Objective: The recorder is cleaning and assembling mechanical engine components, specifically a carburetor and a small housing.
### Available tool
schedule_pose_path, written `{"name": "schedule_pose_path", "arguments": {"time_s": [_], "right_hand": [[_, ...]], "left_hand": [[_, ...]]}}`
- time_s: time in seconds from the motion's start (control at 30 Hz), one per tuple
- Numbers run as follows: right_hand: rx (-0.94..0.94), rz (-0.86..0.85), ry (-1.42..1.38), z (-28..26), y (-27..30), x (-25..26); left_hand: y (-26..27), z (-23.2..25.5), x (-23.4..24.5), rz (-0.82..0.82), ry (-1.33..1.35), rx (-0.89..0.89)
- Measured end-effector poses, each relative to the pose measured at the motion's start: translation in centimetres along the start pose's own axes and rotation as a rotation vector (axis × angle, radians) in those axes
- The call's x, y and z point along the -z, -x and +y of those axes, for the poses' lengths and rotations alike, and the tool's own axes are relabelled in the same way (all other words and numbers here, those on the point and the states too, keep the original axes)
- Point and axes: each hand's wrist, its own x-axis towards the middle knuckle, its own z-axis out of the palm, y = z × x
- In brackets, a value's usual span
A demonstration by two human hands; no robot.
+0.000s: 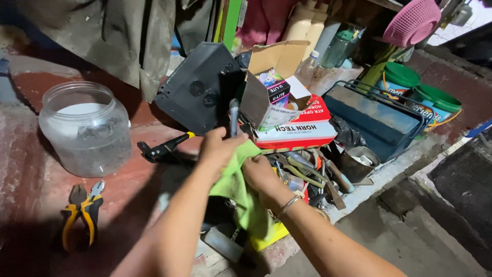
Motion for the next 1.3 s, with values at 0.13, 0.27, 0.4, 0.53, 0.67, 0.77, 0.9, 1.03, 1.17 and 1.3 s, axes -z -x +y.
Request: {"name": "schedule_pose_path", "arguments": {"time_s": [0.13,0.27,0.4,0.53,0.67,0.77,0.9,1.03,1.17,1.3], "right_hand": [[0.43,0.235,0.851,4.5,-3.3,0.8],[0.051,0.045,0.047,-1.0,2.0,-1.5],[-0.149,0.093,-0.397,-6.1,6.3,-3.4],[0.34,-0.146,0.476,-0.1,3.1,0.8],[0.332,0.27,0.266,0.0,0.6,1.1],[0.243,0.188,0.225,0.8,-0.4,1.3],[0.391,0.036,0.299,0.0,4.1,-1.9],[0.292,0.128,0.616,1.4,5.5,-1.6],[0.815,0.056,1.064,2.8,6.3,-1.5],[0.709,0.15,0.495,2.7,7.3,-3.7]], "left_hand": [[-0.1,2.3,-1.3,0.214,-0.255,-0.028],[-3.8,-1.0,-0.8,-0.063,0.397,0.291],[-4.2,-3.4,-0.2,-0.449,0.908,0.123],[-3.4,-6.2,0.6,-0.402,0.958,0.074],[2.3,-5.5,-0.6,-0.196,0.81,0.209],[3.8,-6.0,-2.1,-0.178,0.885,0.355],[4.5,-5.4,-1.6,0.085,0.449,0.135],[7.9,-5.2,-0.6,0.144,0.236,0.364],[10.5,-5.1,1.4,0.139,0.527,0.44],[11.0,-7.5,4.3,0.19,0.266,0.08]]}}
